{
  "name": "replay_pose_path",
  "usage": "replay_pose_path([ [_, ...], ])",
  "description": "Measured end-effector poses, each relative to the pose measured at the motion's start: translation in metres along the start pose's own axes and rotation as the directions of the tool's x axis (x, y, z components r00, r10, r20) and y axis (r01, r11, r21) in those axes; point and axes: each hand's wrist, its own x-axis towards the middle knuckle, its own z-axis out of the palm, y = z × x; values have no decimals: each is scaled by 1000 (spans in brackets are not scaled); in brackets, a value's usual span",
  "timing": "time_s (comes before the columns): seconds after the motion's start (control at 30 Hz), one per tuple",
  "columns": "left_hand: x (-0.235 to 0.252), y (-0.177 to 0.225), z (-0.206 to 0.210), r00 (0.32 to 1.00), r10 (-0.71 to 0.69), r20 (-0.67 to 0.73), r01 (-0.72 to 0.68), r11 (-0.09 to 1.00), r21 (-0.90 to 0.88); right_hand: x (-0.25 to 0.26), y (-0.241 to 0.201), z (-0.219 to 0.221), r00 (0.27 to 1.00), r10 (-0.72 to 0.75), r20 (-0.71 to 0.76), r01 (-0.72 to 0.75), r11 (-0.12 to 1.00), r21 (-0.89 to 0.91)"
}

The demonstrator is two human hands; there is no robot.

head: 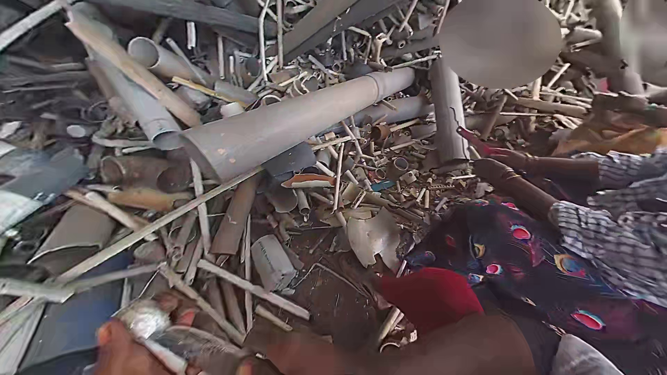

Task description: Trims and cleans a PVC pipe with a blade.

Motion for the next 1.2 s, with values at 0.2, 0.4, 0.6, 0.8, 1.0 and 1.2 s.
replay_pose_path([
  [0.2,-8,-7,7,991,-48,-126,36,995,-95,-2,9,19,995,99,27,-102,974,201],
  [0.4,-11,-10,5,994,-43,-99,18,968,-249,-4,11,31,994,103,-46,-91,975,204],
  [0.6,-12,-10,4,990,20,-137,-57,960,-276,-2,7,36,998,62,-32,-52,968,246],
  [0.8,-13,-12,3,986,78,-147,-111,967,-231,-4,3,42,996,79,-32,-67,956,285],
  [1.0,-17,-15,8,979,-53,-197,-3,961,-276,-2,10,48,992,117,-56,-95,950,299],
  [1.2,-18,-13,4,968,-165,-191,122,968,-221,3,20,41,994,82,-73,-74,991,108],
])
